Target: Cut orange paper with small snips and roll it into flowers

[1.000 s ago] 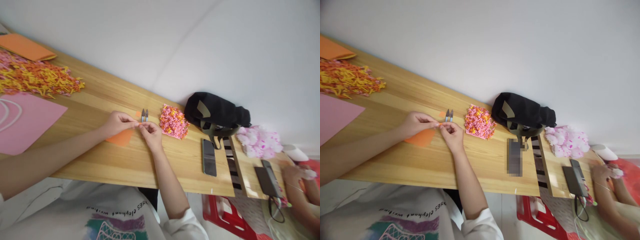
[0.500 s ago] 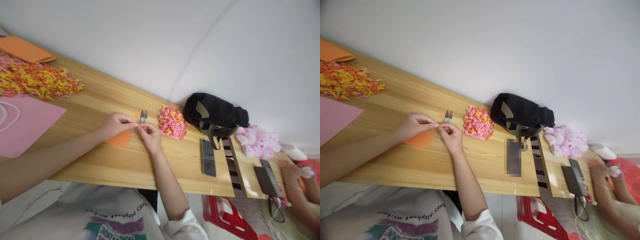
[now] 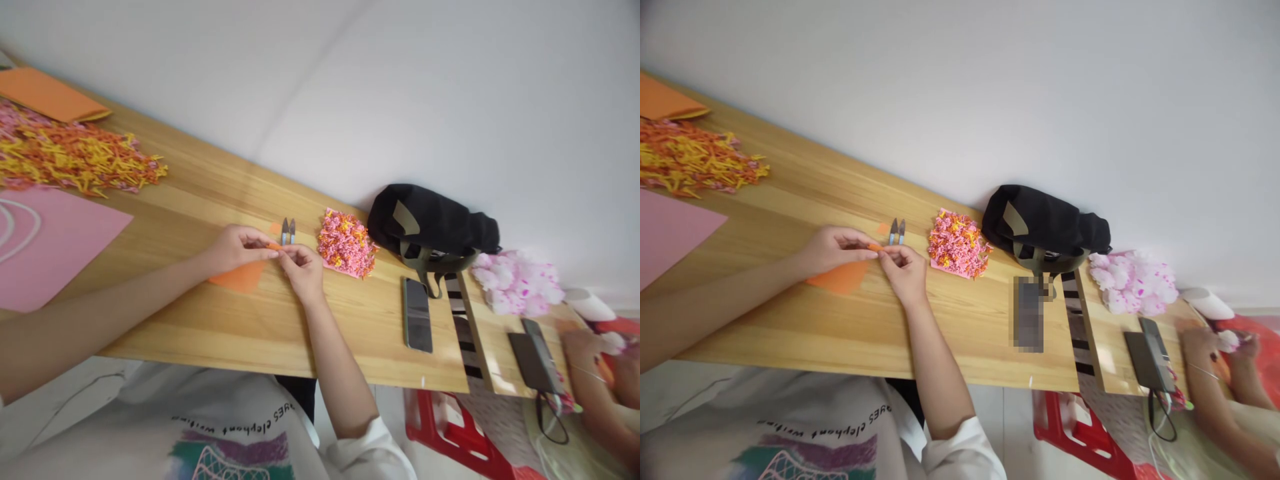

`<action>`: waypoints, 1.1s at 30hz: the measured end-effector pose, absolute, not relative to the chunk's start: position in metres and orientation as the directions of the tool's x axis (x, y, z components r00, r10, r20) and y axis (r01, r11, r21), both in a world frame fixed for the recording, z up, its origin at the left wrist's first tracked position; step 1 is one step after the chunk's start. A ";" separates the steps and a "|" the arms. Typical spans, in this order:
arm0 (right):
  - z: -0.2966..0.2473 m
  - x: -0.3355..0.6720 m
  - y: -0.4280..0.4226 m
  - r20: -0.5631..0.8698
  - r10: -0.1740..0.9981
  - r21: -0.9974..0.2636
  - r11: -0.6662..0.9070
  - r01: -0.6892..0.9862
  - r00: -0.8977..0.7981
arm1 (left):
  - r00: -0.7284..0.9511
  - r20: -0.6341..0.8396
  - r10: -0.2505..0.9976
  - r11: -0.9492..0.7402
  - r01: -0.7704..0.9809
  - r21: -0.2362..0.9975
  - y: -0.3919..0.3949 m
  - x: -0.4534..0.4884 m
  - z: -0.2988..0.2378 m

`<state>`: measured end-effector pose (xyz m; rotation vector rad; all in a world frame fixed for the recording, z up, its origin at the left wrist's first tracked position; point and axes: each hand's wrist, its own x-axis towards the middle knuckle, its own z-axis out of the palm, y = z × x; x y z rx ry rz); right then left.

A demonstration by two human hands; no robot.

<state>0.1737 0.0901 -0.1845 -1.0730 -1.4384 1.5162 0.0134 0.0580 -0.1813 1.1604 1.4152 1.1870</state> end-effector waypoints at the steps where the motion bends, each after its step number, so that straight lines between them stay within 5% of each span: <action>1: -0.185 0.174 0.090 -0.068 0.936 -0.998 -0.064 0.026 -0.345 | -0.127 -0.073 0.989 0.086 0.100 0.991 0.058 0.013 -0.181; 33: -0.184 0.174 0.090 -0.063 0.931 -0.997 -0.042 0.066 -0.359 | -0.103 -0.025 0.994 0.041 0.159 0.986 0.060 0.008 -0.189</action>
